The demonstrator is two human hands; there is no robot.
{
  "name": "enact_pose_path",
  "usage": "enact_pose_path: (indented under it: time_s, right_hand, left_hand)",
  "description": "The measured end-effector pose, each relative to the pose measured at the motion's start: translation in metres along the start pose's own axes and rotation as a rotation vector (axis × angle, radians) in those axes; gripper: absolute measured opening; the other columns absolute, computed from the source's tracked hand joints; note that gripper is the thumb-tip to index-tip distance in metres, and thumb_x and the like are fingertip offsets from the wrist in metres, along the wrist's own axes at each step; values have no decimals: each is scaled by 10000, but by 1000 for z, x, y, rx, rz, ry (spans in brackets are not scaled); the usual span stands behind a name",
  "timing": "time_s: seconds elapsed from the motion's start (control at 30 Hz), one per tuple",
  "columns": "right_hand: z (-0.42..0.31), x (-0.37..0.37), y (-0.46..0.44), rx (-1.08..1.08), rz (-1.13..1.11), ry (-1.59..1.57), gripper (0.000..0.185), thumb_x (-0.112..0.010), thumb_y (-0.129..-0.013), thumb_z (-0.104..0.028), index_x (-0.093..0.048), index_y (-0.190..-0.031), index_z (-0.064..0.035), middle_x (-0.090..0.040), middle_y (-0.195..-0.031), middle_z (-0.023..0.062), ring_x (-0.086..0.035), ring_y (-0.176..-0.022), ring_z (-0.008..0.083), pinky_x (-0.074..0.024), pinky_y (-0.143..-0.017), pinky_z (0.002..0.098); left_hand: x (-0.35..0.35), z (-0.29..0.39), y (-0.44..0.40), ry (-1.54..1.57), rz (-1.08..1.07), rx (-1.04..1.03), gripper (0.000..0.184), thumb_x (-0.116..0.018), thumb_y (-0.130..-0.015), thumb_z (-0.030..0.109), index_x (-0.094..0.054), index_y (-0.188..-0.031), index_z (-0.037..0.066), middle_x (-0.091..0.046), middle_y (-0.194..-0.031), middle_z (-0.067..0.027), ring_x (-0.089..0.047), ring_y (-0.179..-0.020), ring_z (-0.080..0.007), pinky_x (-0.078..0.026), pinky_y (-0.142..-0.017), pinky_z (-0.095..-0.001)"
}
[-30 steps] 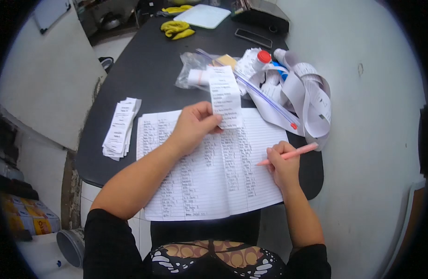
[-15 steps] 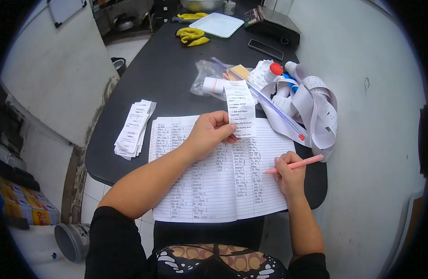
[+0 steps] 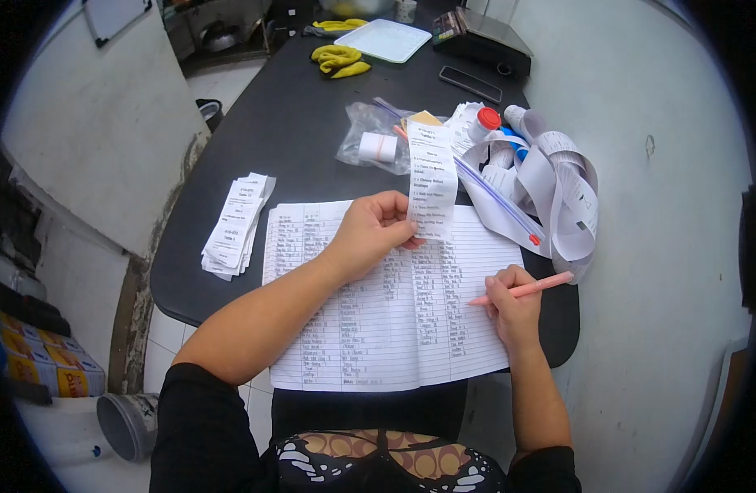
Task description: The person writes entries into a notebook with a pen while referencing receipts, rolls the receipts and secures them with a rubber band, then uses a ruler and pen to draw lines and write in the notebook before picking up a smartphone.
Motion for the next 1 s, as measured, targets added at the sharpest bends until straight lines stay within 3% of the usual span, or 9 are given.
enact_pose_path:
  time_s: [0.4,0.57,0.77,1.0]
  right_hand:
    - [1,1,3,-29,17,35,261,-620,-806,-23,-451,-613,-72,-474,-540,-12,-394,-458,30,-319,-427,192]
    - [4,2,-1,12,19,55,273,-620,-819,-41,-415,-644,-82,-469,-576,6,-393,-437,51,-321,-396,197]
    - [0,3,-2,12,36,50,268,-694,-799,-93,-479,-641,-68,-494,-537,-6,-408,-460,36,-320,-428,196]
    - [-1,3,-3,58,39,120,270,-730,-785,-132,-502,-661,-57,-516,-547,-3,-428,-468,38,-330,-437,186]
  left_hand:
    - [1,1,3,41,57,-14,54,-598,-827,9,-598,-880,16,-658,-877,-88,-623,-746,-128,-528,-690,-257]
    - [6,-7,-2,34,58,-3,65,-576,-838,-12,-588,-899,7,-650,-925,-105,-637,-785,-143,-555,-719,-278]
    - [7,-6,-2,82,49,-22,50,-592,-838,32,-591,-876,-2,-652,-898,-92,-633,-797,-133,-537,-753,-262]
    - [7,-4,-3,14,58,-6,68,-526,-867,-8,-559,-927,-5,-639,-976,-147,-659,-831,-177,-573,-759,-306]
Point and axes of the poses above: each hand's wrist, its own y-axis away from the middle knuckle, its own x-axis out of the back of the hand, z = x × y, the point moved 7 cm from there along -y, towards the middle knuckle
